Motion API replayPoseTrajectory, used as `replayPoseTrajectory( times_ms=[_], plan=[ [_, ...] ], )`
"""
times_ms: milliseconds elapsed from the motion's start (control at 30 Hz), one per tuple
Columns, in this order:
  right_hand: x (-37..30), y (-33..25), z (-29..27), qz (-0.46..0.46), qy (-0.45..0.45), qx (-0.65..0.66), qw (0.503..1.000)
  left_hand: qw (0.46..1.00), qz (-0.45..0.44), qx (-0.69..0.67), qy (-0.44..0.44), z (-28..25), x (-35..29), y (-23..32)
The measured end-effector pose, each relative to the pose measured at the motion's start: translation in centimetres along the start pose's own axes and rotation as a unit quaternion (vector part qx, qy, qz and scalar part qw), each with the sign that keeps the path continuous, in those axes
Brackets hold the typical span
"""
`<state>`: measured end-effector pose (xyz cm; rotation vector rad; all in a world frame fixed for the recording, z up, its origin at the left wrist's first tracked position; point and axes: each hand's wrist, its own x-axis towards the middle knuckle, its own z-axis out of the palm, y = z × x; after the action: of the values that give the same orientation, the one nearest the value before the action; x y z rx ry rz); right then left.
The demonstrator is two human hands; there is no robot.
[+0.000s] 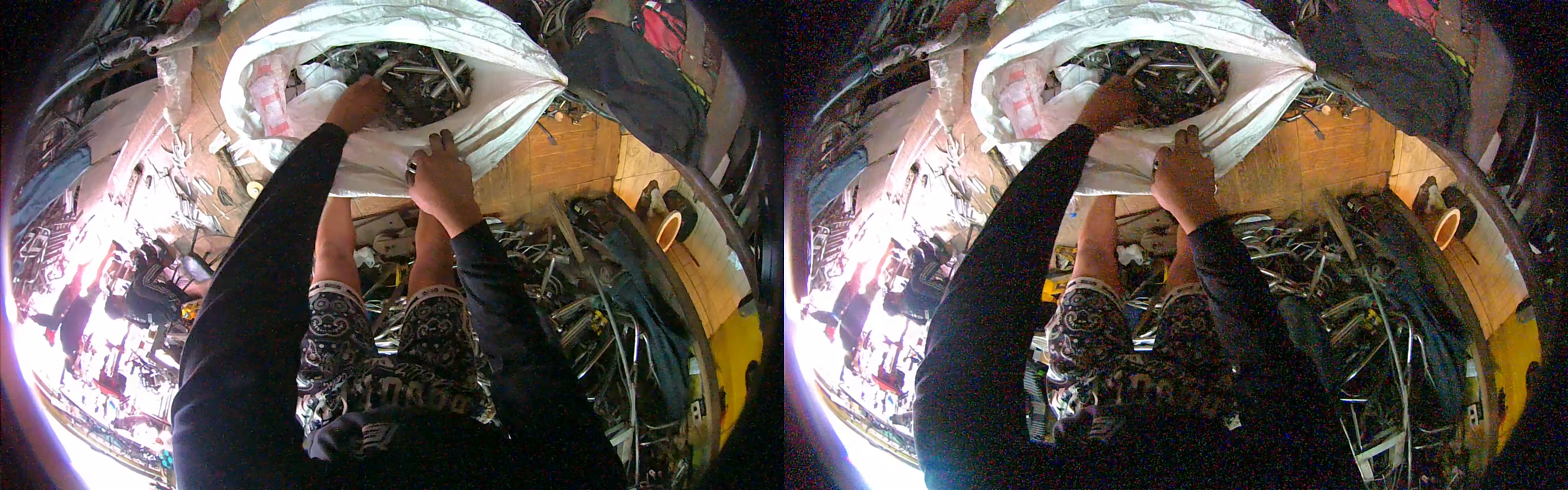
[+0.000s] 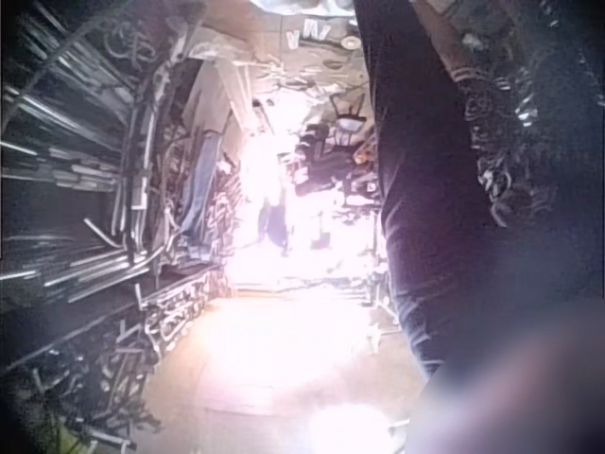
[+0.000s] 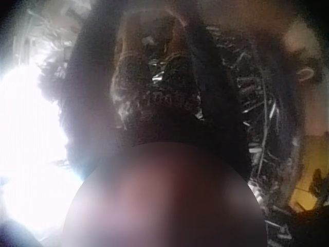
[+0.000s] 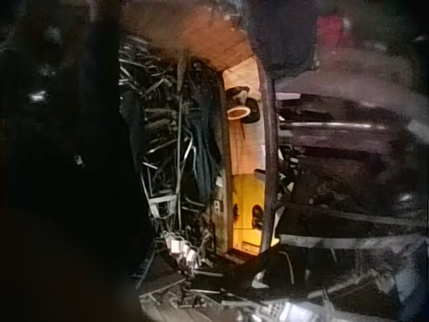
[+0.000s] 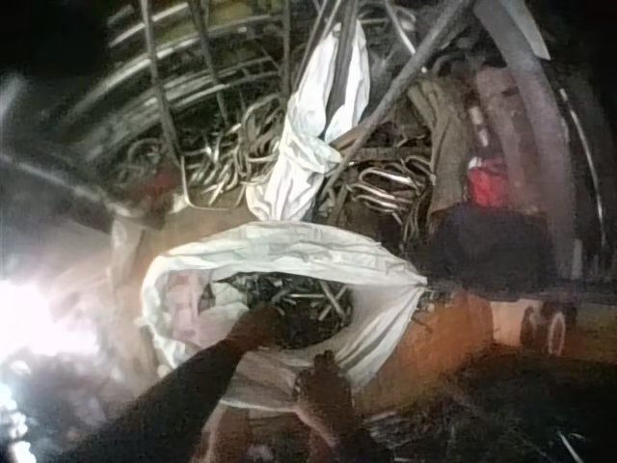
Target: The person retrieves a small metal piece from a bag, walks outside, and uses bolt cutters and an angle grinder to cut and grind the metal. The person handles the metal piece and tools throughout the process.
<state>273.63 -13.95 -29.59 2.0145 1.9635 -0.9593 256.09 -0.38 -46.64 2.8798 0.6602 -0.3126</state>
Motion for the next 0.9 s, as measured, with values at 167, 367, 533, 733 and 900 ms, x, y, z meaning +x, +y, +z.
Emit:
replayPoseTrajectory(
  times_ms=[167,367,533,733,900],
  plan=[
    [-0.3,0.0,0.2,0.004,0.026,-0.002,1.0,0.993,0.04,0.078,0.08,-1.5,-0.5,-3.4],
    [-0.5,0.1,0.0,-0.01,0.052,0.078,0.996,0.998,-0.026,0.024,0.045,-5.3,-2.7,-4.2],
    [-0.3,0.0,-0.4,-0.026,0.058,0.064,0.996,0.997,-0.07,0.004,-0.018,-6.6,-5.3,-4.0],
    [-0.3,0.0,0.3,-0.038,0.078,0.051,0.995,0.995,0.024,-0.069,-0.062,-6.1,-4.5,-3.1],
    [-0.4,0.0,0.8,-0.045,0.088,0.044,0.994,0.99,0.109,-0.035,0.088,-6.7,2.4,1.0]
  ],
)
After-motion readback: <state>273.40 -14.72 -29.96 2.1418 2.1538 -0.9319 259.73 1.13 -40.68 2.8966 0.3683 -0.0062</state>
